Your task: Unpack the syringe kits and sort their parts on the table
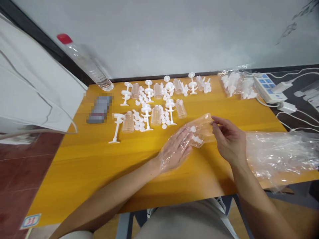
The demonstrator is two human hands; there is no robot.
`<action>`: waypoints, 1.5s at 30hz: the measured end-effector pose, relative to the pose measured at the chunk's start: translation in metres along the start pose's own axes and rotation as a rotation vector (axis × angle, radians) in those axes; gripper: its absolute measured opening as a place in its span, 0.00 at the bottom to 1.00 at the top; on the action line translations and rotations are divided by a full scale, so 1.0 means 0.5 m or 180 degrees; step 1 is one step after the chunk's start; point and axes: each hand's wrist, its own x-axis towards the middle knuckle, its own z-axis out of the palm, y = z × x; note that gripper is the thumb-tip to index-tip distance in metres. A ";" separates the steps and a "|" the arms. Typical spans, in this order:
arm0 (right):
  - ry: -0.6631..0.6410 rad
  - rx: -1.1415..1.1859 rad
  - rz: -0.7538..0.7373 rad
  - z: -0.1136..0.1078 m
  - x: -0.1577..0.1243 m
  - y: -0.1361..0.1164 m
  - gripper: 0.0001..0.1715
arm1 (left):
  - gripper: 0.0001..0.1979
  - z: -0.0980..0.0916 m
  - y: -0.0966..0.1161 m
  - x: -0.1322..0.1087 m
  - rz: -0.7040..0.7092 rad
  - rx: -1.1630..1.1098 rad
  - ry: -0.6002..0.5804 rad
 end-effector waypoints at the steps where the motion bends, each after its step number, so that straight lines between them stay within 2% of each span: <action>1: -0.0011 0.0006 -0.0014 0.000 0.001 -0.002 0.16 | 0.40 -0.001 0.000 0.004 0.0040 -0.0024 0.0014; 7: -0.0074 -0.0058 -0.0050 0.001 0.011 -0.007 0.15 | 0.38 0.004 -0.002 0.016 0.0304 -0.0239 0.0069; 10: -0.0313 -0.0050 0.0024 0.009 0.013 -0.002 0.16 | 0.31 0.010 -0.004 0.022 0.0391 -0.0434 0.0104; 13: -0.0331 -0.0023 0.0101 0.019 0.013 0.003 0.17 | 0.23 0.011 -0.005 0.028 0.0410 -0.0556 0.0110; 19: -0.0229 -0.0022 0.0175 0.022 0.023 0.001 0.17 | 0.19 0.012 -0.003 0.021 0.0304 -0.0367 0.0139; 23: -0.0209 0.0016 0.0233 0.022 0.027 -0.004 0.18 | 0.21 0.015 0.002 0.013 0.0202 -0.0258 0.0341; 27: -0.0356 0.0001 0.0257 0.034 0.022 -0.012 0.18 | 0.23 0.014 0.000 0.022 0.0235 -0.0265 0.0054; 29: -0.0373 0.0006 0.0273 0.038 0.022 -0.012 0.19 | 0.24 0.010 -0.001 0.024 0.0177 -0.0411 0.0103; 32: -0.0282 0.0020 0.0275 0.031 0.029 -0.006 0.19 | 0.30 0.000 0.004 0.014 -0.0104 -0.0675 0.0296; 34: -0.0167 -0.0010 0.0264 0.020 0.037 0.000 0.19 | 0.34 -0.007 0.008 0.001 -0.0153 -0.0698 0.0274; 37: -0.0096 -0.0082 0.0200 0.004 0.046 0.005 0.19 | 0.36 -0.008 0.010 -0.013 -0.0122 -0.0458 0.0206; 41: -0.0195 -0.0214 0.0079 -0.004 0.047 0.003 0.19 | 0.39 0.005 0.006 -0.005 0.0084 -0.0259 0.0199; 45: -0.0242 -0.0272 0.0024 -0.003 0.050 0.001 0.19 | 0.34 0.017 0.002 0.008 0.0189 -0.0244 0.0309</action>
